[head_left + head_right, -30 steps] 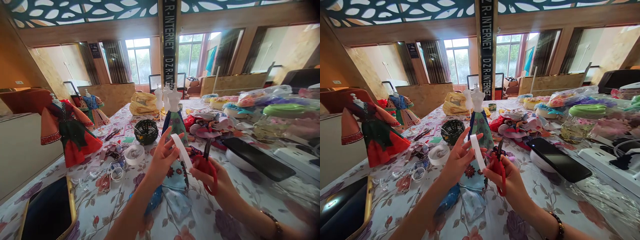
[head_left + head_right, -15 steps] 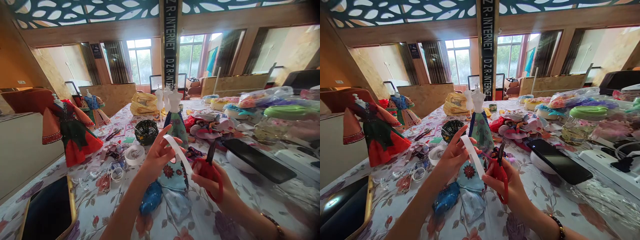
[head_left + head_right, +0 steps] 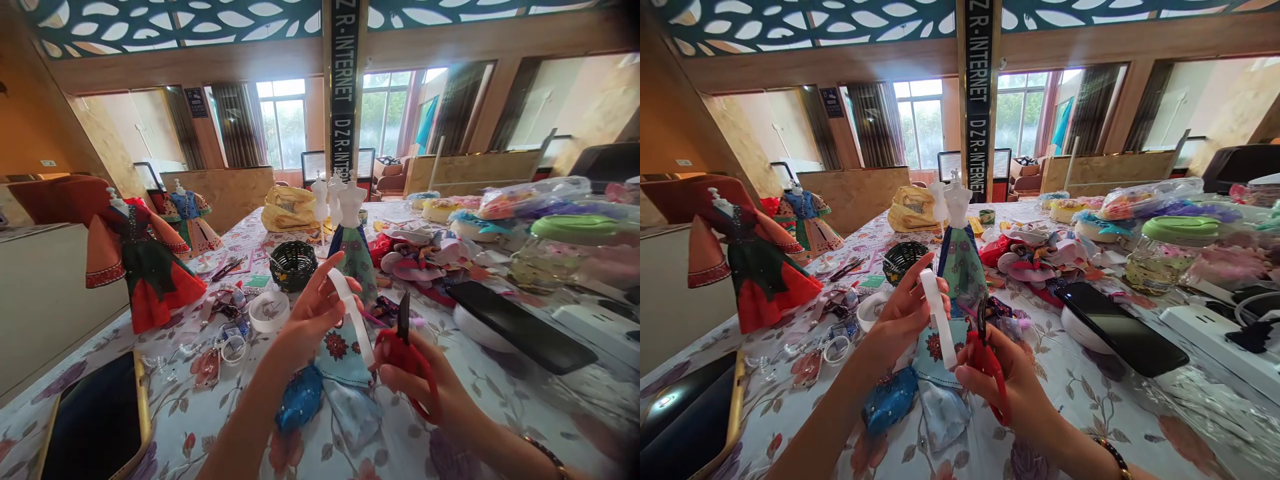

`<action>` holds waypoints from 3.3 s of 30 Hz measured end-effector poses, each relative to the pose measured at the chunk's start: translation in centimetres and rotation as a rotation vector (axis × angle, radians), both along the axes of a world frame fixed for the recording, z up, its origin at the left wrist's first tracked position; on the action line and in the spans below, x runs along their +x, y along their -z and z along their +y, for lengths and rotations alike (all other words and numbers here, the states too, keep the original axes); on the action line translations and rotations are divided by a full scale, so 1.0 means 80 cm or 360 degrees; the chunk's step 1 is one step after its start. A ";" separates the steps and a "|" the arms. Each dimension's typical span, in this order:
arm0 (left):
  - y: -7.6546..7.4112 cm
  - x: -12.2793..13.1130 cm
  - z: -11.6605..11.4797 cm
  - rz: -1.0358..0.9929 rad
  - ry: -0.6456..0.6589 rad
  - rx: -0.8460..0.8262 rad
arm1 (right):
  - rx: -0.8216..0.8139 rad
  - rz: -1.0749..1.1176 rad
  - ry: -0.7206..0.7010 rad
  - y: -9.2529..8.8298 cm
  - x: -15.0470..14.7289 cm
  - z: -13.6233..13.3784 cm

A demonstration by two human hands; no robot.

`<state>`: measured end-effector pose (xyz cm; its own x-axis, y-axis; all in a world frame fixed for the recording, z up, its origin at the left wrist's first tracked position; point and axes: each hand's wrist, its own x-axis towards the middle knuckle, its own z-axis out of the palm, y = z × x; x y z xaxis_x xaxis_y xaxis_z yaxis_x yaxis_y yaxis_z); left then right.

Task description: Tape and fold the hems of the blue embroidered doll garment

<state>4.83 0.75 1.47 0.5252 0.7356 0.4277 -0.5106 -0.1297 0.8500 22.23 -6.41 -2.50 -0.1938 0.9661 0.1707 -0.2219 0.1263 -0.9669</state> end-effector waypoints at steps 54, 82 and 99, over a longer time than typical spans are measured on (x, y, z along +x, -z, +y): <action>-0.005 0.000 0.001 -0.0356 -0.0278 -0.0442 | 0.0119 -0.0526 -0.0418 0.021 0.009 0.011; -0.004 0.003 0.001 -0.0329 -0.0245 -0.0426 | 0.0151 -0.0565 -0.0364 0.013 0.005 0.008; -0.004 0.003 0.000 -0.0308 -0.0235 -0.0406 | 0.0087 -0.0598 -0.0304 0.013 0.004 0.007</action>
